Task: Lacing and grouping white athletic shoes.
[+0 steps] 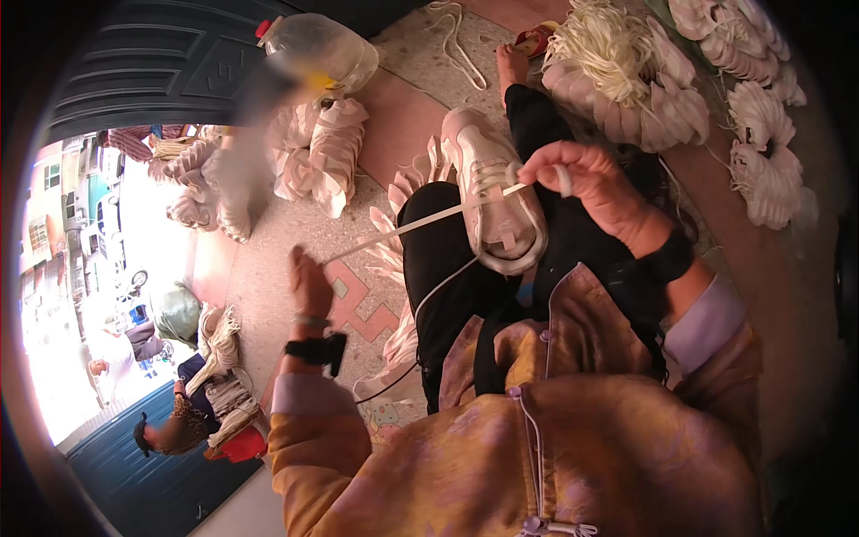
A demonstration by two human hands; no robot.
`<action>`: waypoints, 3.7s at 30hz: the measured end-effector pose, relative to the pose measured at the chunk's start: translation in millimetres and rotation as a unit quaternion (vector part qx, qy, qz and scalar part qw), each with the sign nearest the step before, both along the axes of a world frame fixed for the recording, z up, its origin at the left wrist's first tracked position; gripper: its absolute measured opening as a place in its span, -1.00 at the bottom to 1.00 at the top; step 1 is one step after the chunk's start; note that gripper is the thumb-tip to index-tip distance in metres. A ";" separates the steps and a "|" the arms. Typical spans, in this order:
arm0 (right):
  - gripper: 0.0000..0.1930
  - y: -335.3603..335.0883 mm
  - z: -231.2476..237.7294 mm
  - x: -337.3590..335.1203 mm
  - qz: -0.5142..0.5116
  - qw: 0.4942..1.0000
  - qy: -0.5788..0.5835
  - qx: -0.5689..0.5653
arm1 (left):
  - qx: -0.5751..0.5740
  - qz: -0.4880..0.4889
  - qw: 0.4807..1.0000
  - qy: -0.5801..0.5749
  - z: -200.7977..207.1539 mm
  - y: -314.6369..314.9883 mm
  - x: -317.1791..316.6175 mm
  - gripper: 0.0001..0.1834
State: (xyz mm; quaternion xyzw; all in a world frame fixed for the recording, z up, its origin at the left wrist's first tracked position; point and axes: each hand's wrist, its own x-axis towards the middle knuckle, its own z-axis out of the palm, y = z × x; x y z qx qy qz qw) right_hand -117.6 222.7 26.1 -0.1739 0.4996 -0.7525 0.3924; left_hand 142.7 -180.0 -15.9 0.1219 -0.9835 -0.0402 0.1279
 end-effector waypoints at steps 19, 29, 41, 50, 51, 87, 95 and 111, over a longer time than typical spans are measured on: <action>-0.80 26.8 -21.3 -2.9 0.023 0.820 0.525 0.226 | 0.244 -0.149 0.957 -0.051 27.4 167.6 -118.2 -0.52; -0.98 -3.2 -37.3 31.5 0.049 0.708 0.640 0.293 | 0.288 -0.120 0.941 -0.129 14.3 200.6 -135.2 -0.59; -0.87 -17.0 -47.3 29.7 -0.008 0.750 0.584 0.309 | 0.239 -0.075 0.963 -0.102 8.3 213.4 -138.0 -0.70; -0.90 -33.9 -56.9 11.0 -0.016 0.760 0.570 0.311 | 0.255 -0.050 0.951 -0.167 -1.8 197.7 -156.2 -0.70; -0.90 -30.3 -58.1 10.2 -0.017 0.760 0.570 0.311 | 0.254 -0.051 0.951 -0.167 -1.9 197.1 -155.0 -0.70; -0.78 296.0 -94.5 -92.5 -0.085 0.636 0.530 0.554 | 0.090 0.087 0.980 -0.154 51.7 -15.6 12.6 -0.87; -0.78 331.4 -63.6 -120.7 -0.225 0.680 0.425 0.554 | 0.216 0.268 0.938 -0.048 85.8 -84.2 34.8 -0.78; -0.82 -17.2 -49.2 10.0 -0.046 0.987 0.061 0.141 | 0.668 0.148 0.671 -0.286 16.3 179.6 -148.3 -0.78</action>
